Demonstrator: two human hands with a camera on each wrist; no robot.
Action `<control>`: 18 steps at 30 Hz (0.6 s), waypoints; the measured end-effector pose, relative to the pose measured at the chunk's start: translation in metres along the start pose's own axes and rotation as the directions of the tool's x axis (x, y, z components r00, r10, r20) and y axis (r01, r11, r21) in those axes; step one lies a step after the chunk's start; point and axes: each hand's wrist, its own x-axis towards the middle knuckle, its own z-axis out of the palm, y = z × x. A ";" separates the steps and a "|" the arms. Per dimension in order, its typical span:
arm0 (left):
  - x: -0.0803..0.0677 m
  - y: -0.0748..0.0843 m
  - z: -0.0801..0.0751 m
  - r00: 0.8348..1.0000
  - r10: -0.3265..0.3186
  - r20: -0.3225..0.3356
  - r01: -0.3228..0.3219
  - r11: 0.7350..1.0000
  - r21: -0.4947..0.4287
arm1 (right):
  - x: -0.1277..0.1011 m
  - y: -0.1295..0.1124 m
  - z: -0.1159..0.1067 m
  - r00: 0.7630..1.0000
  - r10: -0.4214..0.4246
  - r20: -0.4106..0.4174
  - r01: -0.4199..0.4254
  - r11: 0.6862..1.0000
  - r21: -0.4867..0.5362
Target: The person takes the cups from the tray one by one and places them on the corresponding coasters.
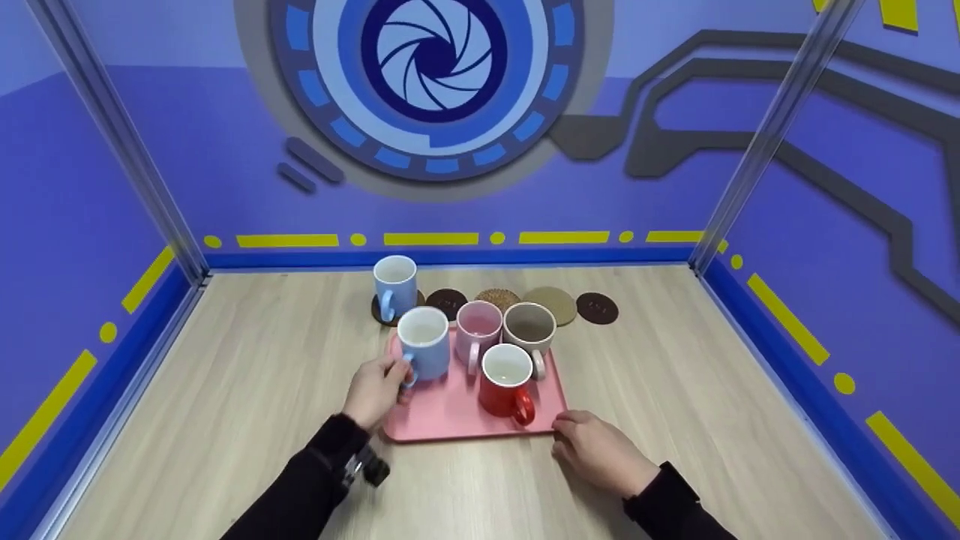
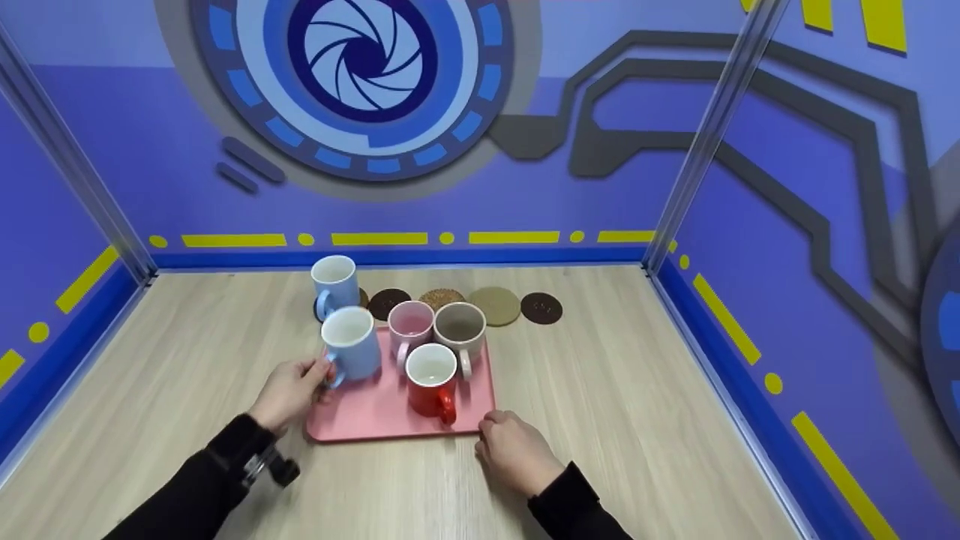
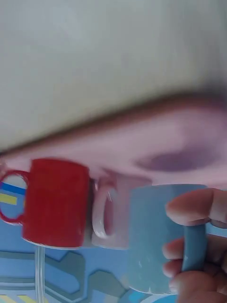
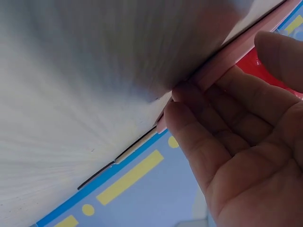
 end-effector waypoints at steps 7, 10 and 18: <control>0.061 0.033 0.024 0.984 0.105 -0.141 -0.082 0.983 0.163 | -0.002 -0.001 0.001 1.000 0.001 -0.006 -0.001 1.000 -0.018; 0.082 0.038 0.033 0.981 0.105 -0.166 -0.074 0.980 0.185 | -0.002 -0.002 0.003 1.000 -0.006 -0.003 0.006 1.000 -0.018; 0.133 0.025 0.055 0.970 0.043 -0.240 -0.006 0.988 0.155 | -0.004 -0.003 0.004 1.000 0.003 0.029 -0.003 1.000 -0.010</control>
